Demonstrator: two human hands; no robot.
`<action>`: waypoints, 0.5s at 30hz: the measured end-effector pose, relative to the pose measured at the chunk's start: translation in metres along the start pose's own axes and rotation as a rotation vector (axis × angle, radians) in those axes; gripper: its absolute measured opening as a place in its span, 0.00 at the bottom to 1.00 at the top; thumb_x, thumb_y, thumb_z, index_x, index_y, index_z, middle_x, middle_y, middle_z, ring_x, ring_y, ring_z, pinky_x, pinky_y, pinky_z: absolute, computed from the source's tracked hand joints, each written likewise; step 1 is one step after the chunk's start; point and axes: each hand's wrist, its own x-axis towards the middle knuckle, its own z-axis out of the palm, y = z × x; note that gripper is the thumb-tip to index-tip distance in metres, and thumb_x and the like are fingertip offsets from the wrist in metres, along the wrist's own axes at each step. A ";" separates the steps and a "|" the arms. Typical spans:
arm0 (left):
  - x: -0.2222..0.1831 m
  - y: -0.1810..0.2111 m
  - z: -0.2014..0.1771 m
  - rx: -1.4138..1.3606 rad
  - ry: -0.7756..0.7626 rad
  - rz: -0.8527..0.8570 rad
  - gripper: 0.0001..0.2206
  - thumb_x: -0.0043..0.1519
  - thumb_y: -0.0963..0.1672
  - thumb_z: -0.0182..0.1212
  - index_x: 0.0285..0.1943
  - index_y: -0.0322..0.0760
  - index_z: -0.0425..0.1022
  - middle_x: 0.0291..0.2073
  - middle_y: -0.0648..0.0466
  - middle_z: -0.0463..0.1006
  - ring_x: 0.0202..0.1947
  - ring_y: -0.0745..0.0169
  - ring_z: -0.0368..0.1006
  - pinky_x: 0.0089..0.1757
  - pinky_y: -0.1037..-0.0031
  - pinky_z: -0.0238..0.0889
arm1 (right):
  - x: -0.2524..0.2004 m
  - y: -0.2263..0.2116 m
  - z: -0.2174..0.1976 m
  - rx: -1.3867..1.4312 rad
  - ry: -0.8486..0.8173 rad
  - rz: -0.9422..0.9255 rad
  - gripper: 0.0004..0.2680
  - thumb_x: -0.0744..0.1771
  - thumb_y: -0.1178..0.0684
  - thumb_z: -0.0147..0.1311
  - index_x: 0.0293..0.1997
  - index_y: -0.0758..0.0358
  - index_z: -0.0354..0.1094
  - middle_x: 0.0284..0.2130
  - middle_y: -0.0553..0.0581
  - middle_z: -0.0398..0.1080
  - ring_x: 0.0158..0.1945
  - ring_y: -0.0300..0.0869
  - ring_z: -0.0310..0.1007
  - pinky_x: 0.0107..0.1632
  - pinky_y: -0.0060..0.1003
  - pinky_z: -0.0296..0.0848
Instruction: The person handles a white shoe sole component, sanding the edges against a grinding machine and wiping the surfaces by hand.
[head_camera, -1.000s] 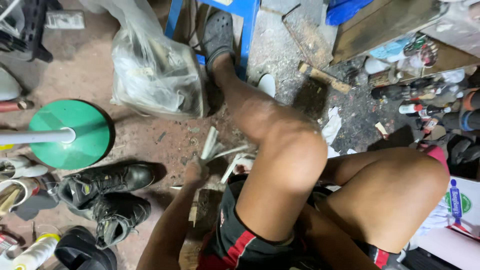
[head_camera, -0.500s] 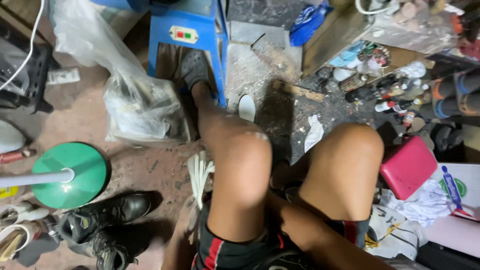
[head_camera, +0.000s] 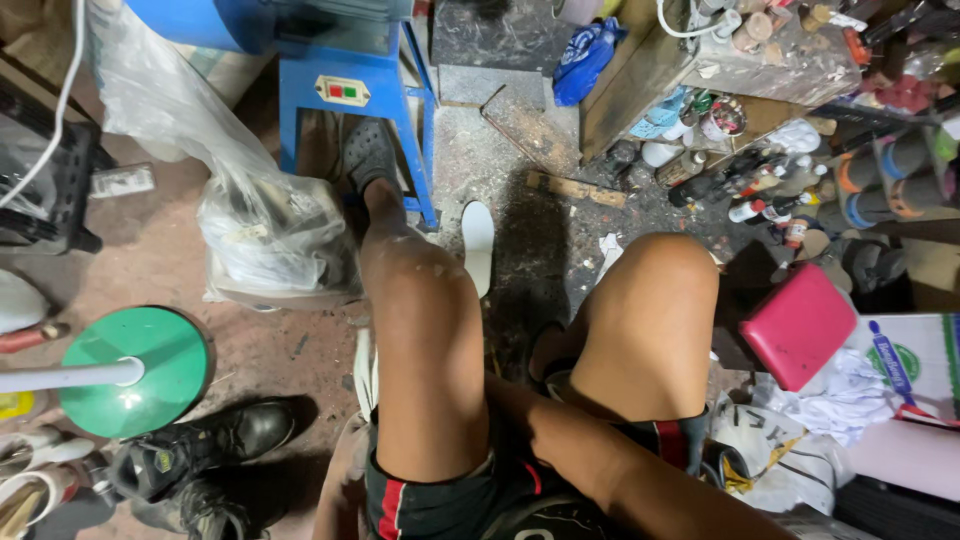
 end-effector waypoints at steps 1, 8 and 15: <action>-0.003 0.003 0.003 0.003 0.021 0.039 0.11 0.64 0.41 0.56 0.51 0.30 0.77 0.36 0.56 0.82 0.34 0.71 0.76 0.37 0.75 0.69 | -0.003 0.000 0.003 -0.014 -0.003 -0.006 0.21 0.68 0.57 0.52 0.69 0.53 0.50 0.30 0.68 0.72 0.30 0.57 0.73 0.35 0.51 0.72; -0.085 0.078 0.018 0.679 0.521 0.158 0.11 0.67 0.45 0.53 0.53 0.39 0.77 0.21 0.43 0.74 0.22 0.47 0.72 0.28 0.61 0.63 | 0.008 -0.027 -0.005 -0.155 0.006 -0.084 0.23 0.68 0.56 0.52 0.72 0.51 0.48 0.30 0.69 0.71 0.30 0.59 0.73 0.36 0.53 0.71; -0.151 0.084 0.029 1.049 0.768 0.564 0.11 0.59 0.41 0.58 0.50 0.35 0.75 0.34 0.39 0.77 0.37 0.32 0.74 0.38 0.55 0.65 | 0.025 -0.075 -0.032 -0.440 0.164 -0.225 0.25 0.68 0.55 0.52 0.75 0.50 0.45 0.30 0.70 0.71 0.30 0.61 0.73 0.36 0.55 0.71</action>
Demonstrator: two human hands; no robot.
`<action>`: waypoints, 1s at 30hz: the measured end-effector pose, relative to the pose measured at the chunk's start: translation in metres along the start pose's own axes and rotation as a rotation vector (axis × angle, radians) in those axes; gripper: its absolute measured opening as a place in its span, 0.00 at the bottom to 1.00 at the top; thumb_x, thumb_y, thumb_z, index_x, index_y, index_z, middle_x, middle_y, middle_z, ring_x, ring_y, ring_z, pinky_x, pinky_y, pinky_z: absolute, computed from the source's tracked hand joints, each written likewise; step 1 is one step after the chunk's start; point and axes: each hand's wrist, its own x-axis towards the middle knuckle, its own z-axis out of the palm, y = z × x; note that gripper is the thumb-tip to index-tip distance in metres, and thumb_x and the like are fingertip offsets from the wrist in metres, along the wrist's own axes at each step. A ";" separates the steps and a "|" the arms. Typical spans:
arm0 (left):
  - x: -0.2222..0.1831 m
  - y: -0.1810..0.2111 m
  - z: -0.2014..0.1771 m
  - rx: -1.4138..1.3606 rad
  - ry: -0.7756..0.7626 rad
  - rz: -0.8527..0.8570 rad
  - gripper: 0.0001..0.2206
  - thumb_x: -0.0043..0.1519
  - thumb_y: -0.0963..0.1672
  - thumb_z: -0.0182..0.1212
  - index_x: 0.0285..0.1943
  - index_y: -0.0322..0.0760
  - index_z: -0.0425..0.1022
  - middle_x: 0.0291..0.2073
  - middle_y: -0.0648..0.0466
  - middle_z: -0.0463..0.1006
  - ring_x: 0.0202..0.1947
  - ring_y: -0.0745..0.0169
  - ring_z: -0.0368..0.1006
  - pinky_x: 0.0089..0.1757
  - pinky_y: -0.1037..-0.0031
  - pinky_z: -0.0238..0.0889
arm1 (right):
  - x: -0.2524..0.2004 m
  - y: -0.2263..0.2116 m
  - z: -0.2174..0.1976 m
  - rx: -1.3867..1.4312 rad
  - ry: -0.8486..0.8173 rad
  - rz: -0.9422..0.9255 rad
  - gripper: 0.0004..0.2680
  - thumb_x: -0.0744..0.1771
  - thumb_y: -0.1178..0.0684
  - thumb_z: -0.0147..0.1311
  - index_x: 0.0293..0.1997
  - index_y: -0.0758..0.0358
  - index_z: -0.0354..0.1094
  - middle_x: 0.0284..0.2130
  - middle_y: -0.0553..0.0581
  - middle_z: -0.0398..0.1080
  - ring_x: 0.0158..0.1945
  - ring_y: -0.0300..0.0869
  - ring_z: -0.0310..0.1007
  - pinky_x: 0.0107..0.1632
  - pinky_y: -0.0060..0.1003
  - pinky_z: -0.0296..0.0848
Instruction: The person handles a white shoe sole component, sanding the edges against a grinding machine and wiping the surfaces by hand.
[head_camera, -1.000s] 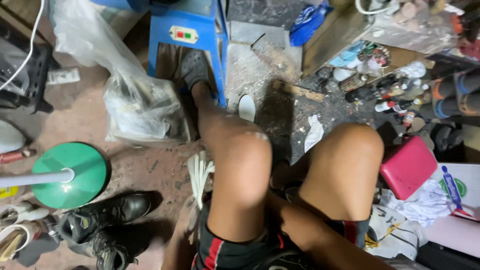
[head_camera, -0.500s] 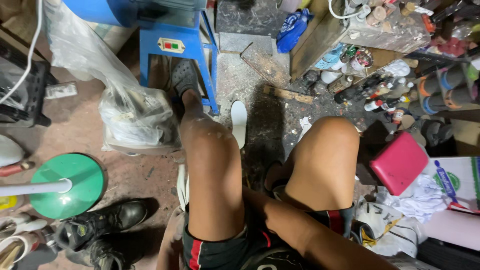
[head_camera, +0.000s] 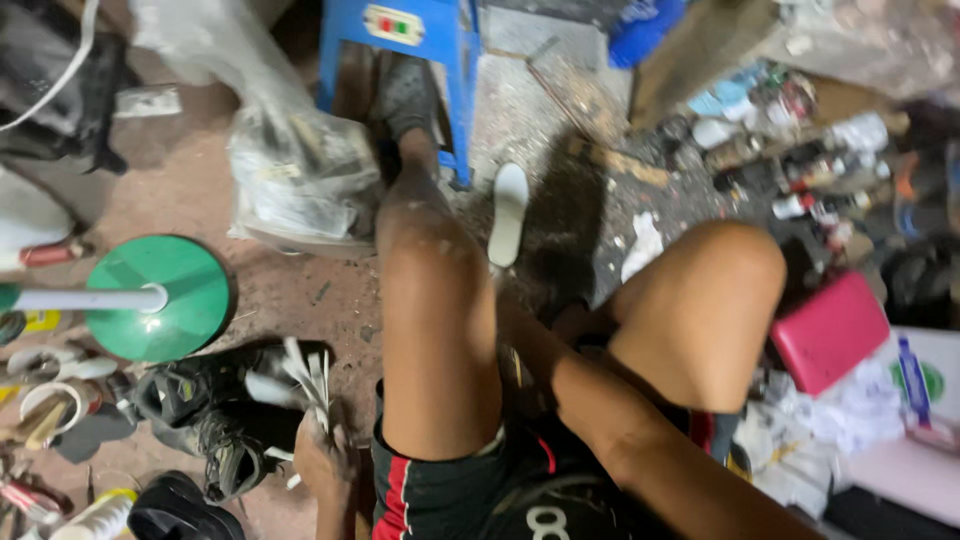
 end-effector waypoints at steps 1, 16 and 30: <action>-0.005 -0.001 0.001 0.045 0.050 0.009 0.12 0.58 0.41 0.58 0.50 0.34 0.75 0.35 0.38 0.77 0.38 0.32 0.73 0.38 0.54 0.65 | 0.015 -0.012 -0.009 -0.062 0.028 -0.048 0.25 0.69 0.55 0.52 0.75 0.50 0.45 0.30 0.71 0.71 0.30 0.61 0.72 0.36 0.55 0.71; -0.040 -0.047 0.060 0.153 0.231 0.238 0.23 0.57 0.41 0.64 0.61 0.25 0.67 0.52 0.35 0.76 0.53 0.30 0.72 0.54 0.50 0.67 | 0.216 -0.168 -0.107 -1.050 0.306 -0.420 0.33 0.69 0.53 0.53 0.80 0.52 0.26 0.29 0.65 0.75 0.31 0.58 0.76 0.41 0.56 0.73; -0.023 0.003 0.022 0.038 -0.063 -0.157 0.08 0.58 0.41 0.57 0.45 0.35 0.71 0.34 0.39 0.74 0.40 0.34 0.72 0.41 0.50 0.65 | 0.219 -0.058 -0.080 -0.326 0.462 -0.584 0.18 0.68 0.52 0.59 0.64 0.64 0.63 0.43 0.66 0.77 0.43 0.56 0.78 0.45 0.50 0.74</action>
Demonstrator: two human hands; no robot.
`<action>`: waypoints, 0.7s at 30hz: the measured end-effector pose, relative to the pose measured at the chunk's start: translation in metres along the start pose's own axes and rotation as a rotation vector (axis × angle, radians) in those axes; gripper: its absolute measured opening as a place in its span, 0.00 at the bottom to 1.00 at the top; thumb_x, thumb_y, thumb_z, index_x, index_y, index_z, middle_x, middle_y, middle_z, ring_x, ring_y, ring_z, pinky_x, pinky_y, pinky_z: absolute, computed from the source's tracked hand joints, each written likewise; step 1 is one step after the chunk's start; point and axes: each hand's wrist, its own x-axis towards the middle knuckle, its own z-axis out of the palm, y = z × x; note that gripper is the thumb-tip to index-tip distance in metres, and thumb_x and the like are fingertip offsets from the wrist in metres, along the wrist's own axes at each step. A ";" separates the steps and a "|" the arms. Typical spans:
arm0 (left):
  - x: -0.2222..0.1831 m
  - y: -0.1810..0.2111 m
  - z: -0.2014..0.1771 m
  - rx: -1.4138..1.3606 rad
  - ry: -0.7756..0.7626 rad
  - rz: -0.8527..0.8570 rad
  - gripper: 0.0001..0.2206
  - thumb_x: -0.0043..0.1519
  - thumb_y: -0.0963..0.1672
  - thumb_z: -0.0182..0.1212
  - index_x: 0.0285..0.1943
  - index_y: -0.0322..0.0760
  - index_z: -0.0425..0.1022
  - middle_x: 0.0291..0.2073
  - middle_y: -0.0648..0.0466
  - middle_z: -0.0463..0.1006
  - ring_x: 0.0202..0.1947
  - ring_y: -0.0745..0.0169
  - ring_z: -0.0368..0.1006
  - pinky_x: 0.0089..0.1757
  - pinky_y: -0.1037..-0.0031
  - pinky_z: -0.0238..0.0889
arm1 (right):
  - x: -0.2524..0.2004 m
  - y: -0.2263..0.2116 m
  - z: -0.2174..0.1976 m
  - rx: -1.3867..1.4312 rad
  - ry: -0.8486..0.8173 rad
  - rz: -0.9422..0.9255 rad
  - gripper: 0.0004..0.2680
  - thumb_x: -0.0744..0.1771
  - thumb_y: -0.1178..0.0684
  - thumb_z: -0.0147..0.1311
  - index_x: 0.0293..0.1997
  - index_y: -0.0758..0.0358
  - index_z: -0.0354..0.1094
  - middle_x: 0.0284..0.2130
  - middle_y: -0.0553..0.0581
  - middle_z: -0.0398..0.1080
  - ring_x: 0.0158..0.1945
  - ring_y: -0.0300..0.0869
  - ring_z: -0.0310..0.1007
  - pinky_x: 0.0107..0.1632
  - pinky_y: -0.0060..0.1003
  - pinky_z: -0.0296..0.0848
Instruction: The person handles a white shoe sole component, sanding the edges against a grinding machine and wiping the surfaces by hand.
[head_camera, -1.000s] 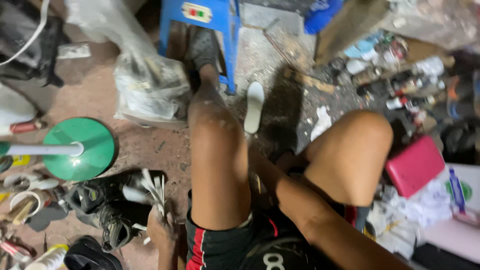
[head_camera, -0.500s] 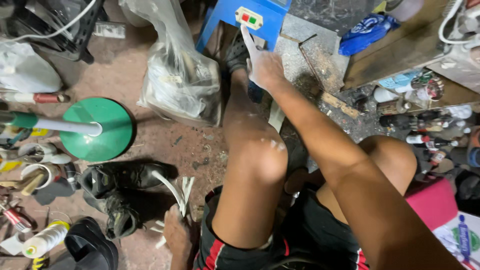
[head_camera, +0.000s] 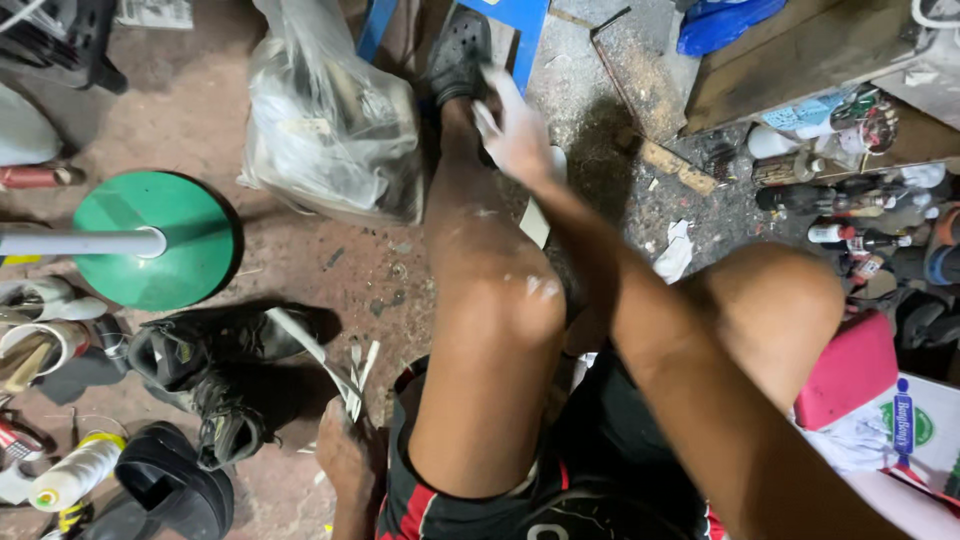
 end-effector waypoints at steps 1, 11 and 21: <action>0.000 0.004 -0.001 -0.039 0.006 -0.004 0.06 0.61 0.41 0.55 0.45 0.36 0.71 0.33 0.39 0.75 0.38 0.35 0.72 0.39 0.51 0.64 | -0.024 0.027 0.014 0.135 0.055 0.092 0.16 0.68 0.53 0.60 0.62 0.64 0.64 0.44 0.64 0.77 0.46 0.52 0.79 0.47 0.47 0.75; -0.004 -0.022 0.007 0.172 -0.055 -0.007 0.06 0.63 0.44 0.58 0.41 0.36 0.71 0.27 0.40 0.75 0.29 0.35 0.73 0.32 0.51 0.65 | -0.232 0.095 0.050 -0.364 -0.015 1.330 0.32 0.63 0.35 0.65 0.70 0.54 0.51 0.62 0.62 0.57 0.63 0.58 0.62 0.58 0.58 0.67; 0.006 -0.022 -0.002 0.117 -0.130 0.069 0.14 0.60 0.44 0.57 0.51 0.29 0.73 0.32 0.35 0.76 0.35 0.28 0.73 0.35 0.49 0.65 | -0.223 0.152 0.074 0.081 0.135 1.181 0.28 0.60 0.44 0.71 0.62 0.60 0.60 0.56 0.63 0.67 0.56 0.54 0.70 0.53 0.50 0.75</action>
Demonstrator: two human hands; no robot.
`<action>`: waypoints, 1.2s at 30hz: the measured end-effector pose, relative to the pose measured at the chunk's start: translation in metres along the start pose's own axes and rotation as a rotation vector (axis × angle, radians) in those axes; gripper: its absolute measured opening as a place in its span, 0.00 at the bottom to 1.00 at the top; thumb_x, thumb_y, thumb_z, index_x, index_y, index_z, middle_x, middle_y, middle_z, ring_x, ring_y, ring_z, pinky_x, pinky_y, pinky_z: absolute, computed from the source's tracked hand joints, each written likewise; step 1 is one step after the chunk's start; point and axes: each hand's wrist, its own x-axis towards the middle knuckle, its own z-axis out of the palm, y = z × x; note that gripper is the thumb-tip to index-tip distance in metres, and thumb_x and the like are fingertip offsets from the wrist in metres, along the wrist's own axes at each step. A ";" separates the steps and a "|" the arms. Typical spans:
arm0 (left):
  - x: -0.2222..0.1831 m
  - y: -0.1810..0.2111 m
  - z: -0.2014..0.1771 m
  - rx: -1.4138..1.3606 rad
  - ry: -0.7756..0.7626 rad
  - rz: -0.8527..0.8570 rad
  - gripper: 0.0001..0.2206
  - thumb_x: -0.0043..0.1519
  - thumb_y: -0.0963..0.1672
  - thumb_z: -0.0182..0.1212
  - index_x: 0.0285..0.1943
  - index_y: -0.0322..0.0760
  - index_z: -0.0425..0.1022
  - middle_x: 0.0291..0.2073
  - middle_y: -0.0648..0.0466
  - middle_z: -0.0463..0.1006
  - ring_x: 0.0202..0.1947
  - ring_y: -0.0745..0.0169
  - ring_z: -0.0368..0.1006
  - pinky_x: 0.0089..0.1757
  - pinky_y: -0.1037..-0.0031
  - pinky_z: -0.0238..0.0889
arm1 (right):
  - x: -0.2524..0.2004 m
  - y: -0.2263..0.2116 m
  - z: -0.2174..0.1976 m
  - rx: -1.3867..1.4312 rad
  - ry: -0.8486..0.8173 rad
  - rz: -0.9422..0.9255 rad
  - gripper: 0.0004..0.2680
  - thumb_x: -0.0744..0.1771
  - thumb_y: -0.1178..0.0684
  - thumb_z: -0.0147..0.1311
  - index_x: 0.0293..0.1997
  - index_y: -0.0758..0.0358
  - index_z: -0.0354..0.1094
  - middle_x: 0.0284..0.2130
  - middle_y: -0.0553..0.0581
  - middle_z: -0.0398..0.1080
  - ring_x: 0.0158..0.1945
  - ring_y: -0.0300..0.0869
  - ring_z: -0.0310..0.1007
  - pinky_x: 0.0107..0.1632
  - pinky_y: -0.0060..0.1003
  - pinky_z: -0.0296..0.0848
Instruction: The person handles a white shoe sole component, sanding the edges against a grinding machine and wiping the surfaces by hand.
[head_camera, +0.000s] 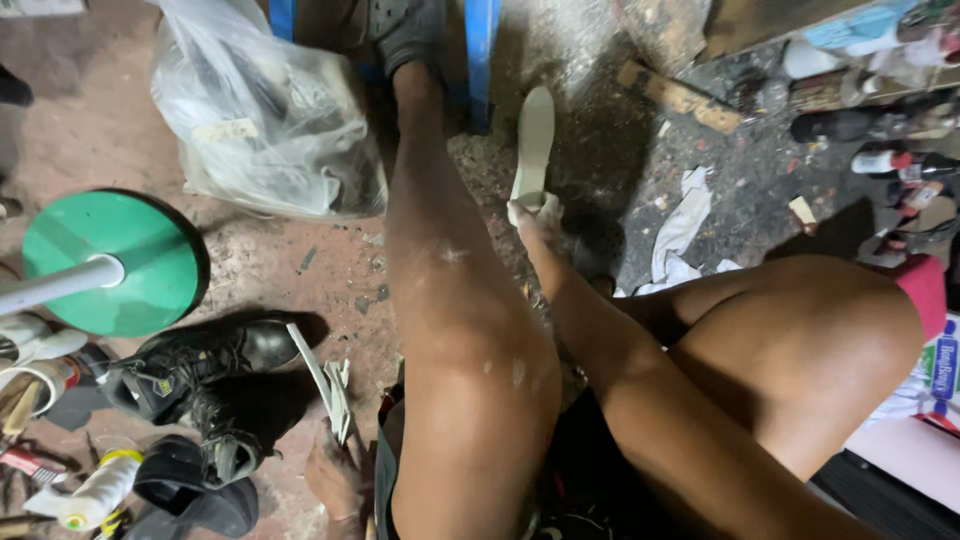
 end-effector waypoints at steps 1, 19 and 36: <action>-0.001 0.003 -0.001 0.001 0.013 0.005 0.16 0.61 0.44 0.56 0.54 0.28 0.72 0.32 0.35 0.76 0.34 0.28 0.73 0.35 0.48 0.65 | 0.005 0.002 0.000 0.223 -0.019 -0.014 0.26 0.60 0.45 0.70 0.61 0.60 0.62 0.53 0.62 0.70 0.53 0.51 0.74 0.50 0.47 0.78; 0.119 -0.045 0.084 -0.168 -0.517 -0.141 0.18 0.66 0.51 0.55 0.54 0.36 0.80 0.30 0.44 0.81 0.29 0.50 0.80 0.34 0.57 0.73 | -0.119 -0.185 -0.365 0.329 -0.618 -0.768 0.20 0.67 0.59 0.53 0.68 0.65 0.58 0.52 0.54 0.71 0.48 0.37 0.74 0.48 0.33 0.78; 0.072 0.177 -0.089 -0.976 -0.044 0.257 0.13 0.73 0.45 0.57 0.58 0.30 0.76 0.44 0.45 0.80 0.43 0.57 0.74 0.43 0.72 0.66 | -0.279 -0.215 -0.467 0.496 -0.516 -0.993 0.26 0.65 0.49 0.57 0.70 0.68 0.58 0.49 0.55 0.73 0.49 0.38 0.74 0.53 0.30 0.72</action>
